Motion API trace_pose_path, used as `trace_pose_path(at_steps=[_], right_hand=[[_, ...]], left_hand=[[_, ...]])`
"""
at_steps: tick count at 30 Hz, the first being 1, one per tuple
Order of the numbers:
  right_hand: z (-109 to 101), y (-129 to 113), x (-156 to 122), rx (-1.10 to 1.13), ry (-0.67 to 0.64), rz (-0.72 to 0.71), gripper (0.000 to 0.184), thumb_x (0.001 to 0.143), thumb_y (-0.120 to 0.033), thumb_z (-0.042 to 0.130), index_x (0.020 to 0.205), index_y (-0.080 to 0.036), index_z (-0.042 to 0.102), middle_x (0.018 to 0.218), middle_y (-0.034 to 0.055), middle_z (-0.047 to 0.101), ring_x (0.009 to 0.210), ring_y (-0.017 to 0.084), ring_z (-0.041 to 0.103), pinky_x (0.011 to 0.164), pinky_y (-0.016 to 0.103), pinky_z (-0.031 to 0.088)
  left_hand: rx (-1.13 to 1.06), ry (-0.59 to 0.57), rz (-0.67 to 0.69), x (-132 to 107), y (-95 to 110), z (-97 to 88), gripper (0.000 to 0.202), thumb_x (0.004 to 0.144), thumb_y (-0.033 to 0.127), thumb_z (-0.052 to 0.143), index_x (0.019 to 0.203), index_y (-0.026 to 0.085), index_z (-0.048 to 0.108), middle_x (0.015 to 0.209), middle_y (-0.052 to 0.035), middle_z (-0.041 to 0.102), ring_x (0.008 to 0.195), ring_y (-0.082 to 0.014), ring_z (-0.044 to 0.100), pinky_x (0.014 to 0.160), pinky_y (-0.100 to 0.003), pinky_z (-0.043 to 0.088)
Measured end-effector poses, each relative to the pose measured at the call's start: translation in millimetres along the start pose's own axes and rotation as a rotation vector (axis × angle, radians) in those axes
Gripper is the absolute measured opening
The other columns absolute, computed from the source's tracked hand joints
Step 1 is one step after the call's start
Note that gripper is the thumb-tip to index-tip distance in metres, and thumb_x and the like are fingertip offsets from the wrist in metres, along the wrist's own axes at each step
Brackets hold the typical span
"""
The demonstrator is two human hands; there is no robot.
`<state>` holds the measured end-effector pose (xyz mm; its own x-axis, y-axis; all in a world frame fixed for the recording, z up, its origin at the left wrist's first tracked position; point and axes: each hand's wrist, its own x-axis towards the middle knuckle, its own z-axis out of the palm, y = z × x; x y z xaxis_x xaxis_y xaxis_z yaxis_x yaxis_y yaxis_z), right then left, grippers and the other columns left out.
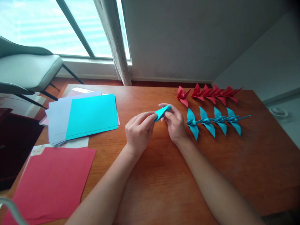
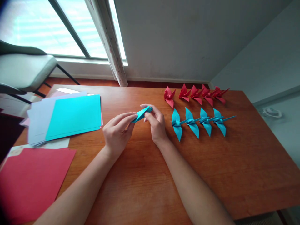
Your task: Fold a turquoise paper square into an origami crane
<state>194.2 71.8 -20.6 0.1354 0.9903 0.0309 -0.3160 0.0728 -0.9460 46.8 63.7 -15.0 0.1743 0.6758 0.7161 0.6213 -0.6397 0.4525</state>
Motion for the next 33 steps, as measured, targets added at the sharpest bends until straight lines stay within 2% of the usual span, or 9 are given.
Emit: trace_pose_path(at_steps=[7,10,14,17,20,22,25,33], right_hand=[[-2,1,0,-0.018,0.062,-0.008,0.022,0.085,-0.029,0.055,0.089,-0.022,0.076,0.084,0.0014,0.068,0.065,0.012,0.050,0.057,0.026,0.039],[-2,1,0,0.005,0.094,-0.003,0.025,0.086,-0.032,0.053,0.089,-0.022,0.076,0.087,0.0032,0.069,0.069,0.015,0.052,0.055,0.026,0.040],[-1,1,1,0.028,0.122,-0.036,0.025,0.090,-0.040,0.055,0.089,-0.024,0.074,0.088,0.0030,0.067,0.077,0.016,0.055,0.057,0.026,0.043],[1,0,0,-0.001,0.085,-0.067,0.022,0.089,-0.046,0.062,0.094,-0.026,0.073,0.094,0.0015,0.067,0.084,0.016,0.058,0.068,0.027,0.049],[3,-2,-1,-0.019,-0.005,-0.058,0.024,0.084,-0.043,0.072,0.102,-0.027,0.071,0.097,0.0010,0.069,0.089,0.017,0.061,0.077,0.030,0.051],[4,-3,-1,-0.013,-0.039,-0.054,0.023,0.082,-0.040,0.075,0.100,-0.027,0.071,0.096,0.0008,0.071,0.092,0.018,0.063,0.081,0.031,0.052],[4,-4,-1,0.012,-0.025,-0.039,0.019,0.082,-0.038,0.075,0.097,-0.027,0.073,0.097,0.0001,0.071,0.092,0.016,0.063,0.084,0.030,0.051],[5,-9,0,0.048,0.068,-0.005,0.017,0.080,-0.041,0.075,0.085,-0.025,0.074,0.083,-0.0015,0.066,0.075,0.012,0.057,0.069,0.026,0.048]], left_hand=[[0.020,-0.013,-0.007,1,3,-1.4,0.013,0.091,0.015,0.063,0.097,0.020,0.074,0.098,-0.0052,0.080,0.086,-0.0188,0.075,0.079,-0.029,0.057],[-0.031,-0.011,-0.052,1,3,-0.5,0.014,0.090,0.013,0.063,0.096,0.019,0.075,0.098,-0.0057,0.079,0.087,-0.0184,0.075,0.080,-0.028,0.057],[-0.163,0.002,-0.234,3,2,0.9,0.012,0.088,0.012,0.065,0.092,0.018,0.075,0.090,-0.0034,0.079,0.080,-0.0151,0.073,0.077,-0.025,0.056],[-0.407,-0.010,-0.490,6,1,2.2,0.006,0.084,0.018,0.070,0.089,0.018,0.074,0.081,-0.0008,0.076,0.072,-0.0136,0.070,0.070,-0.024,0.056],[-0.673,-0.017,-0.699,8,2,3.2,0.010,0.081,0.025,0.074,0.086,0.017,0.073,0.080,-0.0013,0.074,0.073,-0.0145,0.069,0.070,-0.025,0.057],[-0.772,-0.029,-0.759,10,4,3.1,0.012,0.079,0.026,0.076,0.083,0.016,0.072,0.079,-0.0016,0.073,0.074,-0.0145,0.069,0.072,-0.025,0.058],[-0.856,-0.078,-0.800,11,8,2.2,0.015,0.076,0.027,0.079,0.082,0.015,0.072,0.077,-0.0009,0.072,0.072,-0.0134,0.067,0.071,-0.024,0.057],[-0.966,-0.137,-0.882,11,10,2.4,0.026,0.068,0.033,0.087,0.080,0.015,0.071,0.075,0.0000,0.070,0.068,-0.0117,0.065,0.067,-0.022,0.055]])
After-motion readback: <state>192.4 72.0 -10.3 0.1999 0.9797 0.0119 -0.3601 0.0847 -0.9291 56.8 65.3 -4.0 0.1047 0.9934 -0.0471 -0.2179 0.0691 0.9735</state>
